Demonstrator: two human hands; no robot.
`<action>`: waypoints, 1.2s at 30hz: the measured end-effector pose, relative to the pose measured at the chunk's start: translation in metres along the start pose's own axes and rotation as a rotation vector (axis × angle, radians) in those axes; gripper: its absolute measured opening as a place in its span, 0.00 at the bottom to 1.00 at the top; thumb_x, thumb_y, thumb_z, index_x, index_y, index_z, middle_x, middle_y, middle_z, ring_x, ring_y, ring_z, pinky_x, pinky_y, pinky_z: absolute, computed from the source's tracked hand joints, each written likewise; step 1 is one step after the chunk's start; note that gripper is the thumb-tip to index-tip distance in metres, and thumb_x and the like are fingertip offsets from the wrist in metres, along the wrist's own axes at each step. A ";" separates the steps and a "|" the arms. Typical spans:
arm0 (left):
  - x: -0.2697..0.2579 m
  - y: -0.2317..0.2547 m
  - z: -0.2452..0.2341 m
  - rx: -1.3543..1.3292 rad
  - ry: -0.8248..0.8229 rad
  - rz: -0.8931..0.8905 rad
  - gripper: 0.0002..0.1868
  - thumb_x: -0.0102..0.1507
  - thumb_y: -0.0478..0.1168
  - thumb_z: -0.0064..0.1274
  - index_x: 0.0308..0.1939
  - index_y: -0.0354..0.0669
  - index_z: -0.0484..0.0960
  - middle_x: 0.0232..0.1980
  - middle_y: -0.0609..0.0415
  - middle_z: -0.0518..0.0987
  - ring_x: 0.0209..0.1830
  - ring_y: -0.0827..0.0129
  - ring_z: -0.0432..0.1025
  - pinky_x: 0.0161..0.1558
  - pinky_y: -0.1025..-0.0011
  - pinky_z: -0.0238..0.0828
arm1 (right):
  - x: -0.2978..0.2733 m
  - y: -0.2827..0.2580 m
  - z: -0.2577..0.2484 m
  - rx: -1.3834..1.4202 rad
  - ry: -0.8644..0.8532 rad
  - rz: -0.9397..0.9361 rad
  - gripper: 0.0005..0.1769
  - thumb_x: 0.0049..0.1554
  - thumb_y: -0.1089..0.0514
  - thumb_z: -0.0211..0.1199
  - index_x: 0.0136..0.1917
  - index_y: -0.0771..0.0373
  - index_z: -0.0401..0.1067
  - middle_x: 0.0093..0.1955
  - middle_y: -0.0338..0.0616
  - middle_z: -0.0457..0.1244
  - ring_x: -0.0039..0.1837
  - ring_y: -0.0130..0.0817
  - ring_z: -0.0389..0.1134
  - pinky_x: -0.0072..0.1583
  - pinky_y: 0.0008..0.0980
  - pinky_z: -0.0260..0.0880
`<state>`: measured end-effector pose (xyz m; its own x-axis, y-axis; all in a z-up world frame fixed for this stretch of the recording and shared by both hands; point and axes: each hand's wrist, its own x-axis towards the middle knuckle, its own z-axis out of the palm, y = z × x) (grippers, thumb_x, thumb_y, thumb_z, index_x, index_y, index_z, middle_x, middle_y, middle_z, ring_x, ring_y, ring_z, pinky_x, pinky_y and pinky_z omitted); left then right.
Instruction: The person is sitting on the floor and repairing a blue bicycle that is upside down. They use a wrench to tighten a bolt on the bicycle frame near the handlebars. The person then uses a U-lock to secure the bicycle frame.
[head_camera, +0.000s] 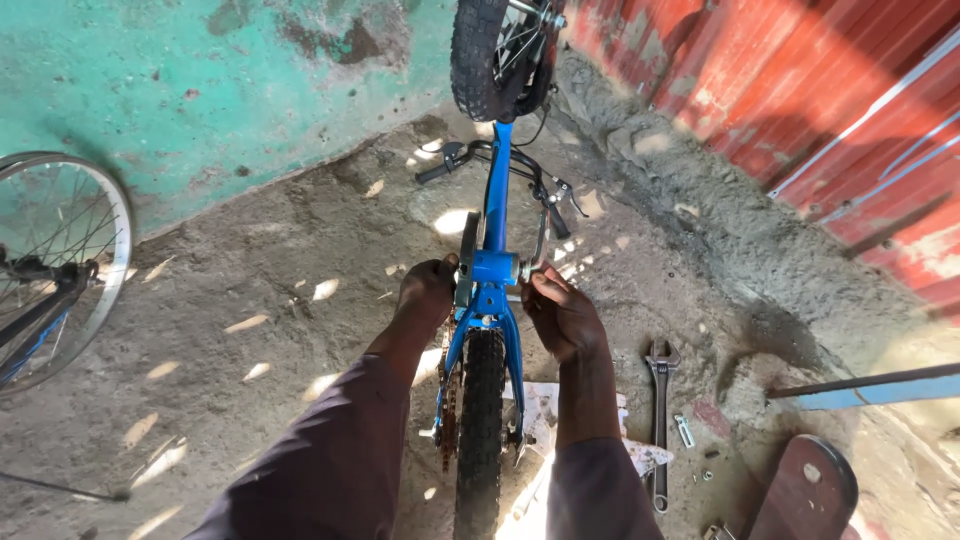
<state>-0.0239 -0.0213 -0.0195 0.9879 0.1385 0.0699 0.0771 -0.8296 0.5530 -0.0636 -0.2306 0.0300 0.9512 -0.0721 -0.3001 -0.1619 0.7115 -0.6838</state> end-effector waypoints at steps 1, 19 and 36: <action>-0.007 0.017 -0.033 -0.002 0.000 0.009 0.33 0.71 0.71 0.31 0.29 0.57 0.81 0.28 0.58 0.81 0.40 0.58 0.83 0.33 0.66 0.80 | -0.004 -0.003 0.003 0.002 0.001 -0.009 0.19 0.55 0.65 0.71 0.59 0.69 0.74 0.51 0.57 0.67 0.53 0.47 0.69 0.60 0.38 0.71; 0.035 -0.042 0.067 0.414 0.632 0.531 0.20 0.71 0.52 0.48 0.26 0.54 0.83 0.22 0.56 0.77 0.23 0.60 0.76 0.16 0.64 0.69 | -0.057 -0.066 0.042 -1.696 0.042 -0.347 0.13 0.58 0.53 0.63 0.56 0.45 0.78 0.49 0.40 0.72 0.57 0.41 0.73 0.60 0.39 0.74; 0.039 -0.044 0.081 0.420 0.504 0.409 0.31 0.75 0.57 0.36 0.23 0.50 0.81 0.20 0.52 0.74 0.22 0.55 0.75 0.17 0.62 0.71 | -0.085 -0.079 0.053 -1.523 -0.339 -0.553 0.25 0.56 0.52 0.66 0.67 0.55 0.74 0.49 0.55 0.69 0.47 0.50 0.74 0.52 0.45 0.77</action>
<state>0.0221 -0.0228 -0.1084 0.7759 -0.0770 0.6261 -0.1363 -0.9895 0.0472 -0.1175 -0.2437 0.1448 0.9549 0.2236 0.1955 0.2958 -0.6553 -0.6950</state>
